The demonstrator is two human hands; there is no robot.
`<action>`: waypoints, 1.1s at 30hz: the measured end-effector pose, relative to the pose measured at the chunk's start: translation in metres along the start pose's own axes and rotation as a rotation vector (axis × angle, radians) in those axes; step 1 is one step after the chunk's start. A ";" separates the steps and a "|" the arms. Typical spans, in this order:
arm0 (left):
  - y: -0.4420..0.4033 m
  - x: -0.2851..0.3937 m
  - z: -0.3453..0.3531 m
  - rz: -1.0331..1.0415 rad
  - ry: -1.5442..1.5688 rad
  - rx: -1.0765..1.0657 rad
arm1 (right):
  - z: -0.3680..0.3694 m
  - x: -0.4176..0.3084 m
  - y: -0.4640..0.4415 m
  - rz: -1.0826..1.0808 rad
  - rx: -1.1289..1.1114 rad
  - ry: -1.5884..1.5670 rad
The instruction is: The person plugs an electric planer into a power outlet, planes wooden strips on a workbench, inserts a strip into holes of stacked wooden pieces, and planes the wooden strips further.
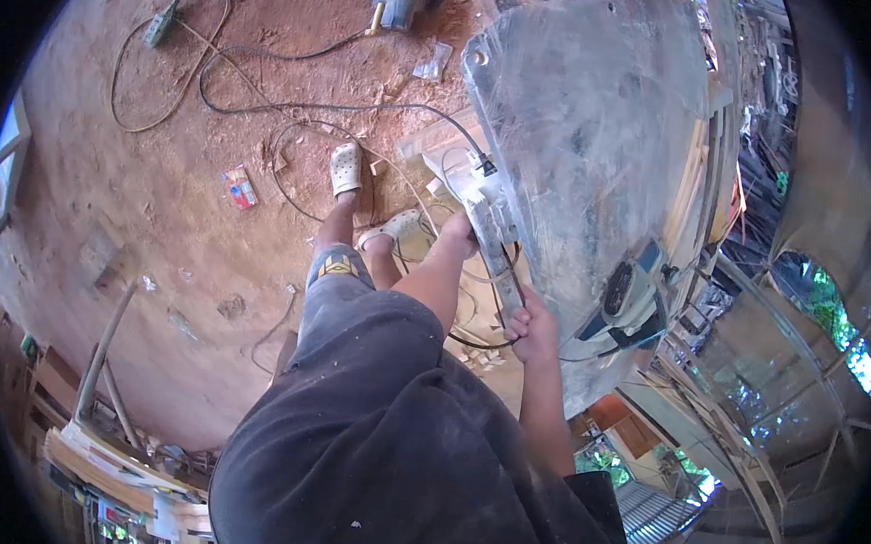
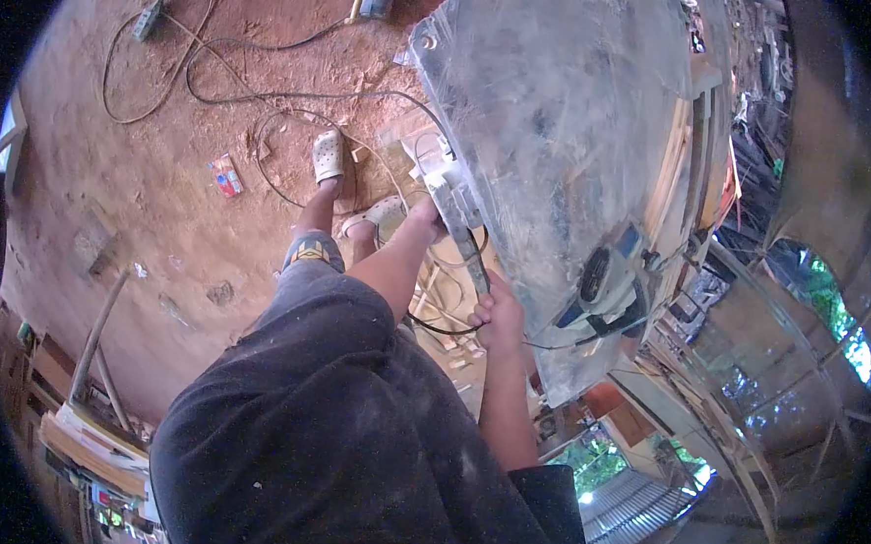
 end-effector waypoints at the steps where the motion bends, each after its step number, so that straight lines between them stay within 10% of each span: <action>1: -0.001 0.000 -0.003 0.000 0.007 -0.001 | -0.012 0.005 -0.011 -0.016 -0.074 -0.038; 3: -0.008 0.004 -0.026 0.017 0.066 0.652 | -0.033 0.015 -0.036 -0.249 0.045 0.410; 5: -0.196 -0.015 -0.195 0.418 -0.827 0.958 | -0.018 0.001 -0.036 -0.493 0.148 0.860; 6: -0.127 0.037 -0.165 0.346 -0.209 0.984 | 0.007 -0.015 -0.013 -0.629 0.132 0.824; 9: 0.015 0.179 -0.111 0.566 0.251 0.894 | 0.038 -0.068 0.010 -0.922 0.134 0.720; 16: 0.096 0.310 -0.107 1.086 -0.965 0.953 | 0.147 -0.194 -0.047 -1.276 0.251 0.876; 19: 0.092 0.274 -0.058 0.767 -1.755 0.711 | 0.178 -0.197 -0.096 -1.432 0.373 1.042; 28: 0.035 0.187 -0.017 0.580 -1.718 0.253 | 0.194 -0.170 -0.104 -1.531 0.566 1.012; 33: 0.004 0.185 -0.029 0.509 -1.577 0.478 | 0.193 -0.170 -0.102 -1.502 0.594 1.031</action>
Point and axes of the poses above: each hand's wrist, its own y-axis away from the middle knuckle, its own z-axis out of the palm, x = y × z, the point moved 2 cm from there along -y, towards the middle knuckle, and after that the axes turned 15 degrees about -y, right-handed, at the moved point
